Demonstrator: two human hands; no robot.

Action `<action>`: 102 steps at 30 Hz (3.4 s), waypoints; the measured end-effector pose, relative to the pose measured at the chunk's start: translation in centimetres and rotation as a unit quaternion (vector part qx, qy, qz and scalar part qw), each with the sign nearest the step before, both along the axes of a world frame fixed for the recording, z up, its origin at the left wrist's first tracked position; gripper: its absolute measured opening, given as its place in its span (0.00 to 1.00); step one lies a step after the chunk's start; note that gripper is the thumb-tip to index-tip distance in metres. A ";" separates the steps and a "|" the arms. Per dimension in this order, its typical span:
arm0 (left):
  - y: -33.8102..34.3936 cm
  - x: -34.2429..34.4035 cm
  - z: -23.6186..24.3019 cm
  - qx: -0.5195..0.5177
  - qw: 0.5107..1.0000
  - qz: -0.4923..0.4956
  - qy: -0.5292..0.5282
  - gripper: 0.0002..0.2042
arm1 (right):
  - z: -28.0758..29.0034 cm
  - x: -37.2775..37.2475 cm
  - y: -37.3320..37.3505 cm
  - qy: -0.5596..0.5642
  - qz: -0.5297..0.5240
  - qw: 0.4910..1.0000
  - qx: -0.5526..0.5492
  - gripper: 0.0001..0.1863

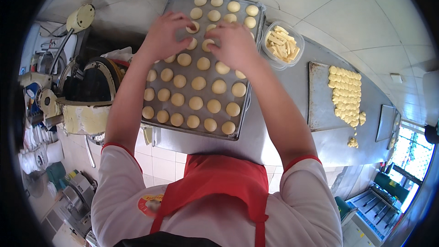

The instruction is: The person shapes pieces of dough into rounds by hand and places them in a grid on a metal tray.

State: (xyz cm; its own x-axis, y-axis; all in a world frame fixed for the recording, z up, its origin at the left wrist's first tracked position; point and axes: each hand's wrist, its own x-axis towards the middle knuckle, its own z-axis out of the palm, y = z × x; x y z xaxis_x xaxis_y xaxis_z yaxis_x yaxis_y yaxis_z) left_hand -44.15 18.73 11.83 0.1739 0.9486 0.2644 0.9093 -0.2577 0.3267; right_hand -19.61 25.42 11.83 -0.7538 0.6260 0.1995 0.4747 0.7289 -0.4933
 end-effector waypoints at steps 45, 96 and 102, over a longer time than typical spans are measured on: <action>-12.7 59.9 -3.0 -0.252 0.961 -0.106 -0.040 0.10 | -1.5 52.0 -22.3 0.188 -0.277 0.927 -0.171 0.07; -15.3 57.3 -4.1 -0.316 0.924 -0.172 0.131 0.15 | -2.1 50.2 -26.8 0.079 -0.171 0.957 -0.220 0.07; -17.5 50.7 -4.8 -0.335 0.940 -0.046 -0.044 0.23 | 11.3 56.3 -29.8 0.450 -0.013 0.874 -0.180 0.07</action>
